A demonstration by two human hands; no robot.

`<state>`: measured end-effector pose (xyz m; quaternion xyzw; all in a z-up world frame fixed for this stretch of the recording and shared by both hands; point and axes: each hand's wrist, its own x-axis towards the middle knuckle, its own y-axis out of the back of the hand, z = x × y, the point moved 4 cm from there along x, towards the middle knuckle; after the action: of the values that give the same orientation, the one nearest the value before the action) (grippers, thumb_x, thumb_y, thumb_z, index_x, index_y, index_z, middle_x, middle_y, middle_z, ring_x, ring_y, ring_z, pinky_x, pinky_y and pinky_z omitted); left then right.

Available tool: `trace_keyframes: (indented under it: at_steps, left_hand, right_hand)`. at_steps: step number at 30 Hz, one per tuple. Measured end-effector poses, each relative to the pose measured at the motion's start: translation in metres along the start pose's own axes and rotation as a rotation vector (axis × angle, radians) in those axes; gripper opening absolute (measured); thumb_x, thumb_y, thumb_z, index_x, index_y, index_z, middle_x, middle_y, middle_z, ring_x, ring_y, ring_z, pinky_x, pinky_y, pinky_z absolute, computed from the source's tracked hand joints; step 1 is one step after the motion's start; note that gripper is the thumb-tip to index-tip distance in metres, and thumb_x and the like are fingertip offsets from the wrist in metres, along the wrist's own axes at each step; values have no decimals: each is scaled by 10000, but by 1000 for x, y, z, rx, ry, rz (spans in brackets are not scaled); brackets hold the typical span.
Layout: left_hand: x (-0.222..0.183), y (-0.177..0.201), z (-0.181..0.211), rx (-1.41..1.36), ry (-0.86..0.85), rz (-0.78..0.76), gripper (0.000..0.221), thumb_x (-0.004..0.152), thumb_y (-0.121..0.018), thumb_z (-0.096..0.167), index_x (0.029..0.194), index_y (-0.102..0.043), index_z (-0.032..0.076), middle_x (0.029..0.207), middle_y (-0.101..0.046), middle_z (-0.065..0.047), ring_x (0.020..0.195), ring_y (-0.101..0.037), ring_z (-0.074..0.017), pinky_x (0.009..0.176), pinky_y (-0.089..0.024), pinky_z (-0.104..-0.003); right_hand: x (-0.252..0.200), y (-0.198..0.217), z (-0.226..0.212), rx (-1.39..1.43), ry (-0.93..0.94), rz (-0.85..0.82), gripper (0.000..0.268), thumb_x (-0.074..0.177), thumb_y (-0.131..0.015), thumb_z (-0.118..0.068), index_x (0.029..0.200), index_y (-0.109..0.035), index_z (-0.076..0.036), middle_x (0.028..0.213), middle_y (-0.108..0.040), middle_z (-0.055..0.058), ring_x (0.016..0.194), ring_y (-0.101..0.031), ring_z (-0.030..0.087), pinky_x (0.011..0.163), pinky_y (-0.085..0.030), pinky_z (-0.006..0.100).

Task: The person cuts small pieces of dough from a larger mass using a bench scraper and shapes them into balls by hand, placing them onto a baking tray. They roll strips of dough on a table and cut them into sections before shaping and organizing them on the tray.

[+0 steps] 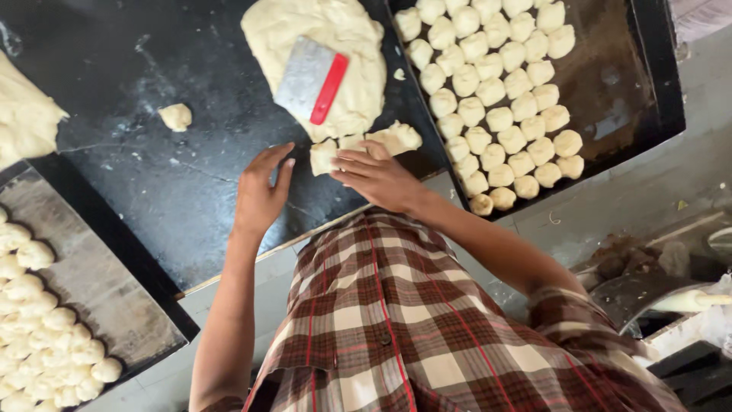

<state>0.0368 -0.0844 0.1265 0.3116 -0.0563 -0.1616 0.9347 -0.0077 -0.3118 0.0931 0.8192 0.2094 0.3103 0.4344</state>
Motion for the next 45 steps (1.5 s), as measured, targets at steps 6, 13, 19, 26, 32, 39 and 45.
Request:
trace_keyframes:
  at_steps: [6,13,19,26,32,39,45]
  left_hand:
    - [-3,24,19,-70,-319,12,714,824,-682,-23,1504,-470,-61,1537,-432,-344,1430,-361,-507,1167,-312,-513]
    - [-24,38,-48,-325,160,168,533,995,-622,-57,1506,-584,89,1326,-746,-119,1034,-741,-206,872,-599,-336]
    - [-41,64,-80,-1442,464,238,400,989,-510,60,1377,-560,-25,1184,-703,-158,987,-720,-230,834,-625,-351]
    - [-35,97,-52,-1056,249,-44,361,1025,-529,54,1376,-596,4,1209,-700,-118,985,-711,-168,870,-624,-313]
    - [-10,92,-25,-407,-216,-7,350,902,-739,-74,1214,-611,18,1238,-646,-131,1077,-621,-143,856,-516,-289]
    - [17,26,-11,-1453,430,-246,328,1038,-499,14,1365,-517,8,1186,-681,-127,1046,-686,-208,901,-611,-362]
    - [28,0,26,-1156,343,-594,381,1040,-472,-2,1418,-514,-14,1223,-683,-137,1074,-720,-236,983,-618,-407]
  right_hand:
    - [69,-25,2,535,-442,189,321,996,-665,-80,1316,-659,-62,1188,-703,80,1011,-694,230,855,-562,347]
    - [140,-6,-42,522,-304,138,232,1014,-748,-119,1241,-726,-77,1154,-746,59,978,-737,218,814,-591,320]
    - [157,-26,-101,-4,101,153,503,835,-773,-289,1250,-713,-11,1443,-530,154,1348,-499,363,1090,-458,493]
    - [173,-19,-88,603,-329,201,345,943,-737,-85,1278,-658,-60,1472,-513,133,1338,-580,257,1076,-557,371]
    - [142,-12,-65,1158,-656,250,253,991,-728,1,1244,-731,9,1301,-654,160,1065,-716,224,946,-613,348]
    - [98,34,-106,-285,25,332,324,741,-753,-98,1052,-785,-12,1187,-713,145,1134,-628,403,952,-525,516]
    - [71,74,-68,-13,-383,493,312,938,-841,-52,1224,-750,-140,1269,-698,-18,1179,-713,197,942,-591,294]
